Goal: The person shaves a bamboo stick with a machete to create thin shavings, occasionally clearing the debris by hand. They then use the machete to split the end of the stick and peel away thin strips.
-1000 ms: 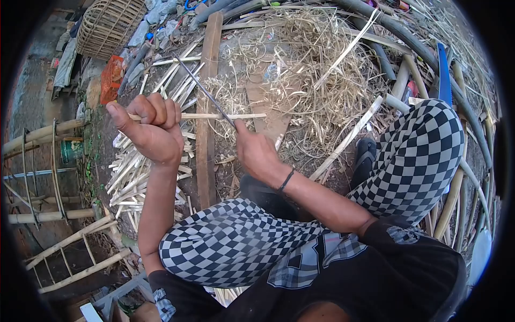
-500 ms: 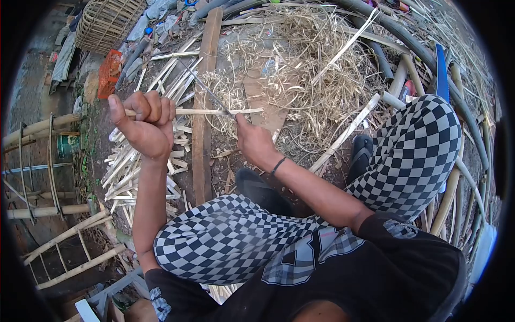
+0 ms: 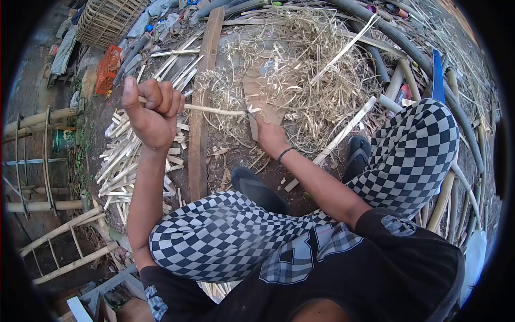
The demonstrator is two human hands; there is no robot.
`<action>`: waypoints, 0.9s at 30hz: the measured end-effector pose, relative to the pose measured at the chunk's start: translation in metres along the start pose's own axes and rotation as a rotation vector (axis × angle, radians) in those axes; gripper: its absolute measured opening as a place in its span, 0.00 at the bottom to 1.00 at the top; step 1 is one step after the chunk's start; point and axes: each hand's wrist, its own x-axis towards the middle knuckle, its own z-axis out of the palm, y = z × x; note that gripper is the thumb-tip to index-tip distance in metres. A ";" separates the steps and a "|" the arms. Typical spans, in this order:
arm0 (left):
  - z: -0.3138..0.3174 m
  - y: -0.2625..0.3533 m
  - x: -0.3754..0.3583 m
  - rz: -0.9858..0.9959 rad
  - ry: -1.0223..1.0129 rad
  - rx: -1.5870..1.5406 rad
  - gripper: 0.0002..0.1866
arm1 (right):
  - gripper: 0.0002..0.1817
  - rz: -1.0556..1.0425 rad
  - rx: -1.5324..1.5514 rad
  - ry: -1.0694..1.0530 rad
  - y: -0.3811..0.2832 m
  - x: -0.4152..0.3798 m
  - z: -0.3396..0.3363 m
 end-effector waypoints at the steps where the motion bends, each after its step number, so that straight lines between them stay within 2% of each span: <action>1: -0.002 0.001 0.000 0.007 -0.004 0.003 0.31 | 0.21 0.054 -0.079 -0.036 0.008 0.001 -0.004; 5: -0.006 -0.002 0.002 0.027 0.057 -0.050 0.31 | 0.21 0.087 -0.083 0.003 -0.006 0.011 -0.011; 8: -0.008 -0.001 0.003 0.026 0.036 -0.049 0.31 | 0.19 0.014 -0.017 -0.009 -0.040 -0.002 -0.043; 11: -0.010 -0.001 0.004 0.040 0.027 -0.059 0.31 | 0.19 -0.043 -0.002 -0.041 -0.034 -0.010 -0.030; 13: -0.012 0.000 0.003 0.039 0.016 -0.062 0.31 | 0.17 0.112 -0.027 -0.042 0.005 -0.009 -0.007; 14: -0.011 0.002 0.004 0.023 0.074 -0.045 0.32 | 0.18 0.102 -0.063 -0.058 0.025 -0.002 -0.002; 16: -0.012 0.001 0.004 0.015 0.141 -0.031 0.33 | 0.19 0.114 -0.070 -0.042 0.015 0.006 -0.006; 19: -0.014 -0.001 0.006 0.007 0.130 -0.044 0.33 | 0.21 0.143 -0.084 -0.052 -0.013 0.005 -0.026; 21: -0.017 -0.001 0.005 0.004 0.119 -0.052 0.32 | 0.20 -0.020 -0.032 -0.020 -0.038 -0.011 -0.048; 23: -0.016 0.000 0.005 0.045 0.110 -0.015 0.32 | 0.18 -0.040 -0.058 -0.019 -0.023 -0.012 -0.026; 26: -0.018 0.001 0.005 0.029 0.121 -0.051 0.33 | 0.19 0.129 -0.101 -0.068 0.033 -0.011 0.000; 27: -0.019 0.002 0.007 0.013 0.132 -0.077 0.33 | 0.19 0.125 -0.097 -0.055 0.027 -0.006 -0.006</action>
